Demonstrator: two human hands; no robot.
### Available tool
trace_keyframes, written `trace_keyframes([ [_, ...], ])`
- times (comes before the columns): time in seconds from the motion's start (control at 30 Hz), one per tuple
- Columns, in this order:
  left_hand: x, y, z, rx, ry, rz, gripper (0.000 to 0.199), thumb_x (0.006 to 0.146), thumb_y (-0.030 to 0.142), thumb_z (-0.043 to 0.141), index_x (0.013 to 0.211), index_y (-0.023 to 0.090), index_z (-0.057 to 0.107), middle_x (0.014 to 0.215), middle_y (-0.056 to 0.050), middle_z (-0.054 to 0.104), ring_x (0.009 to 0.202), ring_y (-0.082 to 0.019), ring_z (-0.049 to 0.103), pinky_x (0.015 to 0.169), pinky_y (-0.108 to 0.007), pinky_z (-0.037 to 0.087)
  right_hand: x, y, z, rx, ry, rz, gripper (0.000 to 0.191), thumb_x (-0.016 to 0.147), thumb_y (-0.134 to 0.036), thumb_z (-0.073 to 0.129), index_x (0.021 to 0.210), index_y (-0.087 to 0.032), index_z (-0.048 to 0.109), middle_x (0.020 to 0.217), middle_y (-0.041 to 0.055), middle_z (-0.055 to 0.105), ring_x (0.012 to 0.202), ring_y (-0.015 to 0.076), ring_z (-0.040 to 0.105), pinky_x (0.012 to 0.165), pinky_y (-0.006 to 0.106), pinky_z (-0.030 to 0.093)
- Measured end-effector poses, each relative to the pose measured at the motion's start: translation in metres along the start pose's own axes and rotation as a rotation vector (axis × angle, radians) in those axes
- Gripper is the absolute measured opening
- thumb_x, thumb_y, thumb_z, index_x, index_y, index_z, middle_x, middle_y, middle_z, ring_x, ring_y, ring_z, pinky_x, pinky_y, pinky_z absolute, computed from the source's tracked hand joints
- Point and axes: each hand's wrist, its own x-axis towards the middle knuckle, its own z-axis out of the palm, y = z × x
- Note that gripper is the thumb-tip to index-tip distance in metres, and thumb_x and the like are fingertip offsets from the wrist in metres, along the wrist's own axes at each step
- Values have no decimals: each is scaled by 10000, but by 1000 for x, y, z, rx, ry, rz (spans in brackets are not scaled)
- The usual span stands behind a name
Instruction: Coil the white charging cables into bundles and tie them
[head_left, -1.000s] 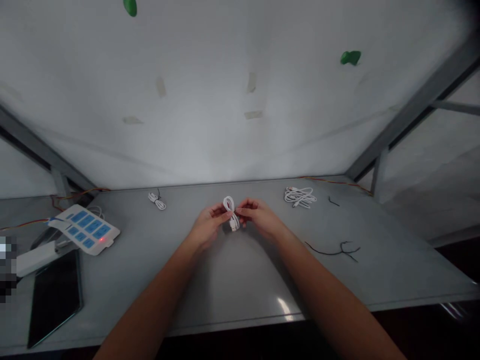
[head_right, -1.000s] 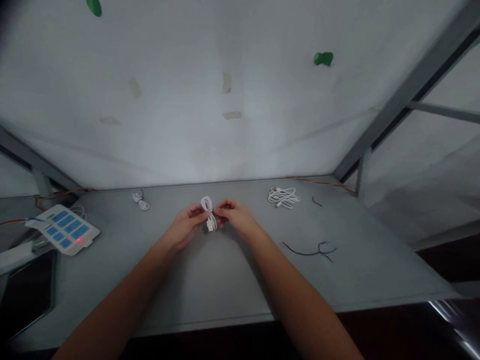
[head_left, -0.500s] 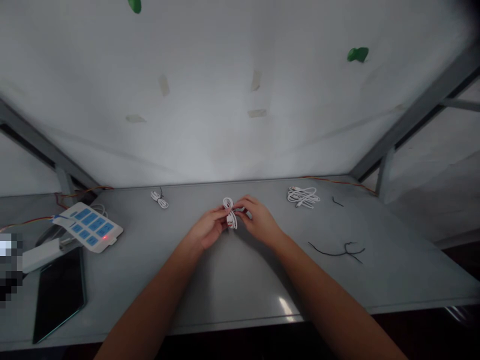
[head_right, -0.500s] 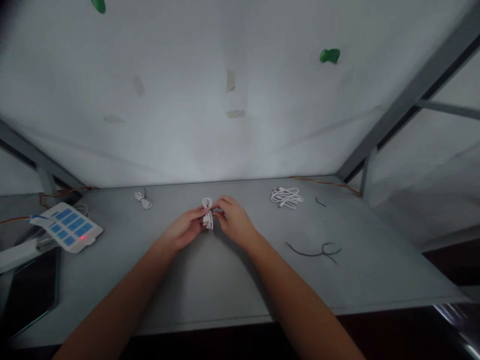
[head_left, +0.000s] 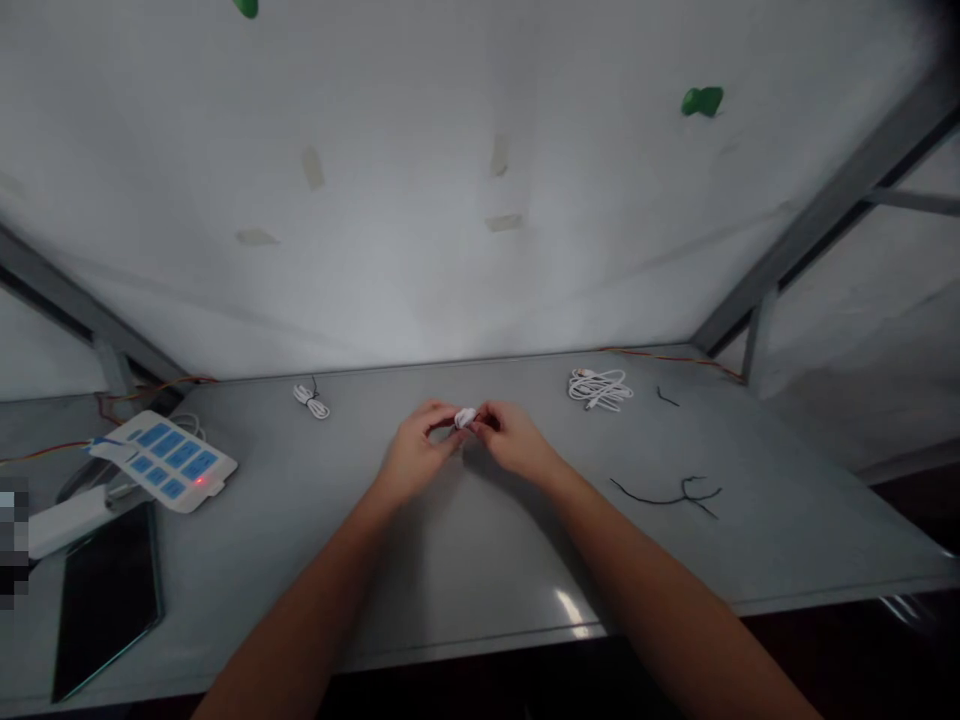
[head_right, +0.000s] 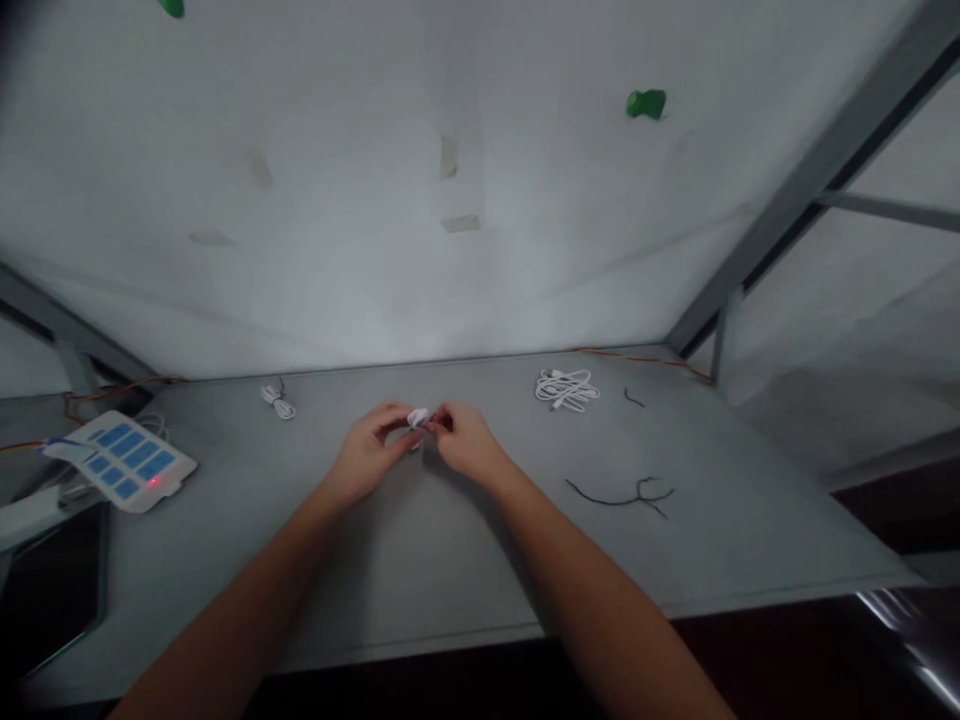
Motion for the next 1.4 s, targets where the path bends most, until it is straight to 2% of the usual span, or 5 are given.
trace_keyframes([
  [0.2,-4,6,5,382,40,144,257,800,132,632,797,298,829,1187,-71,619,1163,-272,500,1074,-449,383,7,9,1,326,62,101,135,804,-330,625,761,-204,605,603,-32,574,568,131,497,570,257,389],
  [0.47,3,-2,-1,-626,-197,-662,608,904,653,446,748,156,759,597,-34,479,511,-127,311,473,-273,289,-10,-16,-1,-37,97,-314,87,877,-189,534,830,-224,599,833,24,630,796,183,570,742,299,438],
  [0.6,4,1,1,-832,-118,-793,320,829,481,713,769,168,681,651,-10,534,498,-79,296,440,-218,229,-11,-19,-6,-250,49,-494,182,854,-64,506,863,-210,615,898,70,641,864,217,559,789,328,441],
  [1.0,-3,-1,8,196,35,23,144,882,301,675,901,255,809,812,-31,620,743,-167,551,702,-271,436,1,3,2,74,92,6,63,794,-179,622,746,-206,651,712,22,672,684,175,572,662,286,421],
  [1.4,-3,-18,9,300,-126,101,394,916,172,602,1233,340,765,1171,-59,756,1062,-242,673,998,-374,474,13,18,-3,309,-13,282,146,756,-238,627,620,-185,634,459,-22,551,389,110,423,413,244,278],
])
